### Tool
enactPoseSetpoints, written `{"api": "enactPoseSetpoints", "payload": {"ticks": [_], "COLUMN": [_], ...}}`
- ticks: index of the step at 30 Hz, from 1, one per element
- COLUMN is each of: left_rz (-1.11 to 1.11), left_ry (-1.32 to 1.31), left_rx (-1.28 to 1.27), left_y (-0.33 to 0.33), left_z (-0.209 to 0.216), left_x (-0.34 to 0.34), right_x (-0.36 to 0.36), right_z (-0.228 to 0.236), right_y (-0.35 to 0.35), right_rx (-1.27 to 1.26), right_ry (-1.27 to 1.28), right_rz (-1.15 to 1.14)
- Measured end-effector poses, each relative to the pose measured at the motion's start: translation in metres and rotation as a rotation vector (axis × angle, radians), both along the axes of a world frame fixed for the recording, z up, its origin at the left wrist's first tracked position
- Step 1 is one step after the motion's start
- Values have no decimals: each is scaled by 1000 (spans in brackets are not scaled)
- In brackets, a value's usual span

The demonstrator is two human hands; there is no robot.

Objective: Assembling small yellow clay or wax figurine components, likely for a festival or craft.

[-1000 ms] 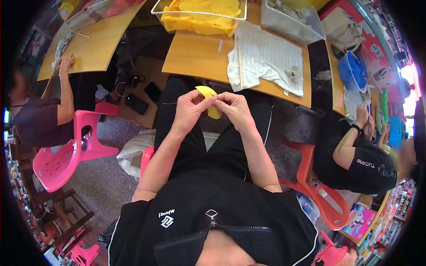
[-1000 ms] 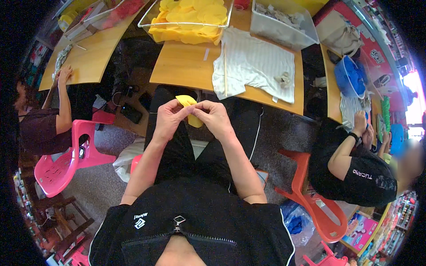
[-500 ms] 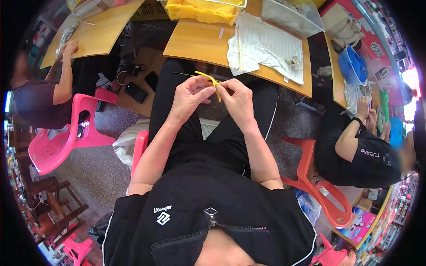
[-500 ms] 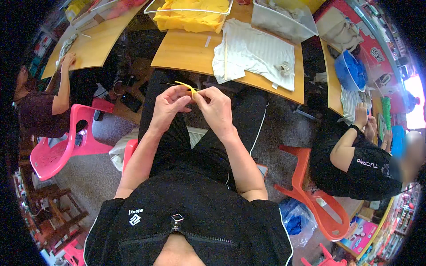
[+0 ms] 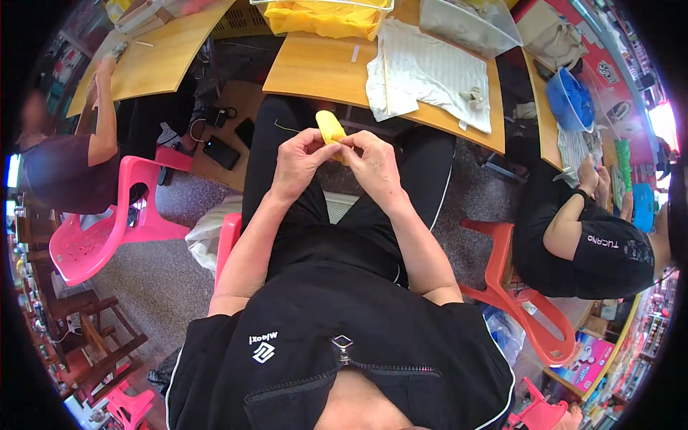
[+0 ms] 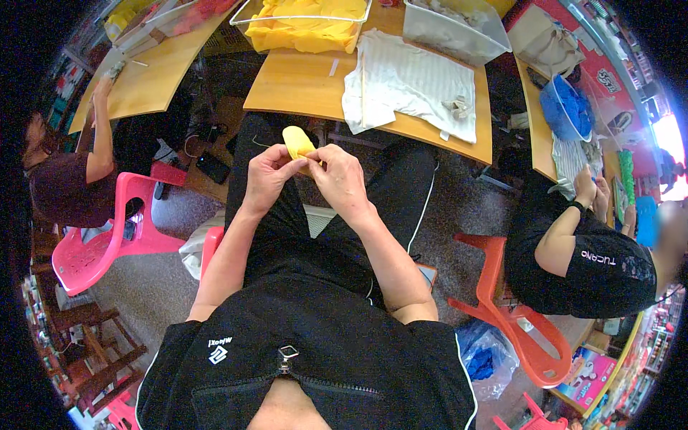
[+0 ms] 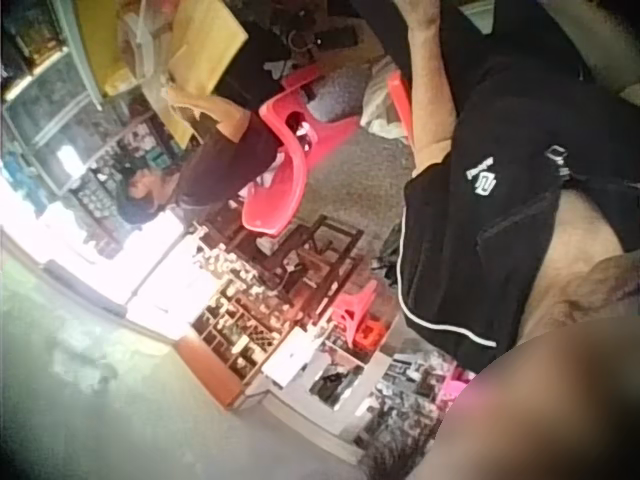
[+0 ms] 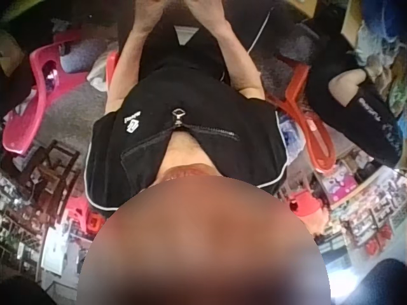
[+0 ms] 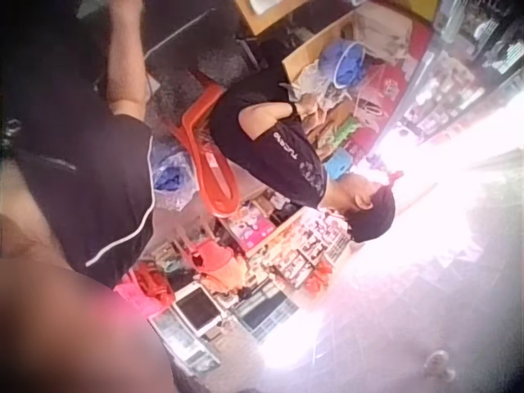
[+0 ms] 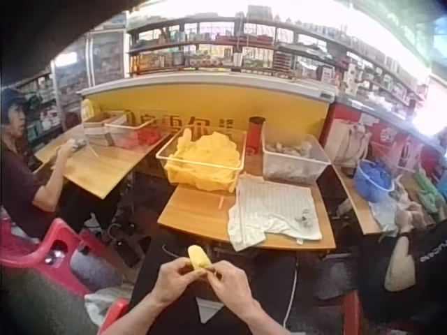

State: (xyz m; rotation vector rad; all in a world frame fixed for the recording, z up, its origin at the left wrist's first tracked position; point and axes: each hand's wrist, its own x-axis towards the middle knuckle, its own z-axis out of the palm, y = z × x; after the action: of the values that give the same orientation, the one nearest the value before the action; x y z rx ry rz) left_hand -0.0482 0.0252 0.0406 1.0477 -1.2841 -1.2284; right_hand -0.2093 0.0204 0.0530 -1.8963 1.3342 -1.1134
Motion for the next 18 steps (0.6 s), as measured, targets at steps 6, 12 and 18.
{"api": "enactPoseSetpoints", "payload": {"ticks": [6,12,18], "left_rz": [82,217,155], "left_ry": [-202,51,410], "left_rx": [-60,-68,86], "left_y": [-1,-5,-7], "left_z": [-11,-23,-28], "left_x": [3,-12,-13], "right_x": [5,19,19], "right_z": [2,2,3], "right_y": [1,5,6], "right_rx": [8,-316,-220], "right_ry": [-35,85,70], "right_rz": [9,0,23]}}
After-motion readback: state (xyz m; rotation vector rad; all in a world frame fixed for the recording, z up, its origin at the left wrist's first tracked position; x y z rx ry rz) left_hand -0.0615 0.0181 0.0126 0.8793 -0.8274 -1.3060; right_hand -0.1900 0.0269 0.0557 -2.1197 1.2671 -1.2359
